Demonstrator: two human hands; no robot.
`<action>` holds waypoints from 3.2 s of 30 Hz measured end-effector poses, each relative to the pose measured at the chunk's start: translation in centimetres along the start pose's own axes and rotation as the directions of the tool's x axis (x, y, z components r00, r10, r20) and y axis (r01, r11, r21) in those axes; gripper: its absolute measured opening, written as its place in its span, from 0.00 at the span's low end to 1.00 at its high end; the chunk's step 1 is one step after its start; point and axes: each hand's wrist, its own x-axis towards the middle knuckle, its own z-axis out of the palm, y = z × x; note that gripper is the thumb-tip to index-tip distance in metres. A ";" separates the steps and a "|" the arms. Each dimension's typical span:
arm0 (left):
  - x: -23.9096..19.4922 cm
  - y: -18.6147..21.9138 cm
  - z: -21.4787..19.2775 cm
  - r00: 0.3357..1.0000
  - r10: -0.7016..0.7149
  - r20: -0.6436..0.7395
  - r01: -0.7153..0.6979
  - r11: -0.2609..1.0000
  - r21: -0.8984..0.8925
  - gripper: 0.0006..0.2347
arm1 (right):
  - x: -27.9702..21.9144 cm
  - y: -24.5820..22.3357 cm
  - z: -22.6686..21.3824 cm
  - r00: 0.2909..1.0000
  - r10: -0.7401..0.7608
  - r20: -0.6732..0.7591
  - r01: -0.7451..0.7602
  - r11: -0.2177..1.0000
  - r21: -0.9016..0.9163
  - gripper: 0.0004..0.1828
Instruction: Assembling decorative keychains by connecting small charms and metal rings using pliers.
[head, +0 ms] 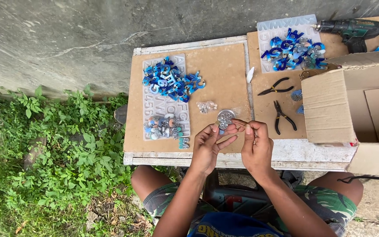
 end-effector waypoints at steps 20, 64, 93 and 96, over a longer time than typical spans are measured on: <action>-0.3 0.3 0.7 0.998 -0.067 0.020 0.067 0.997 -0.024 0.12 | -0.1 -0.8 0.4 0.998 0.057 0.008 -0.057 0.998 -0.006 0.06; 1.3 -6.3 -6.3 0.953 -0.299 -0.055 0.297 0.954 -0.036 0.12 | -1.0 13.6 1.0 0.976 0.089 0.199 0.030 0.848 -0.529 0.03; 0.1 -10.9 -12.4 0.566 0.004 0.824 -0.731 -0.459 0.505 0.13 | 2.3 11.5 0.3 0.855 0.511 0.086 -0.496 0.761 0.419 0.20; -0.1 -11.4 -12.4 0.475 -0.120 0.872 -0.799 -0.473 0.371 0.16 | 7.7 11.0 0.3 0.931 0.365 -0.023 -0.325 0.856 0.402 0.19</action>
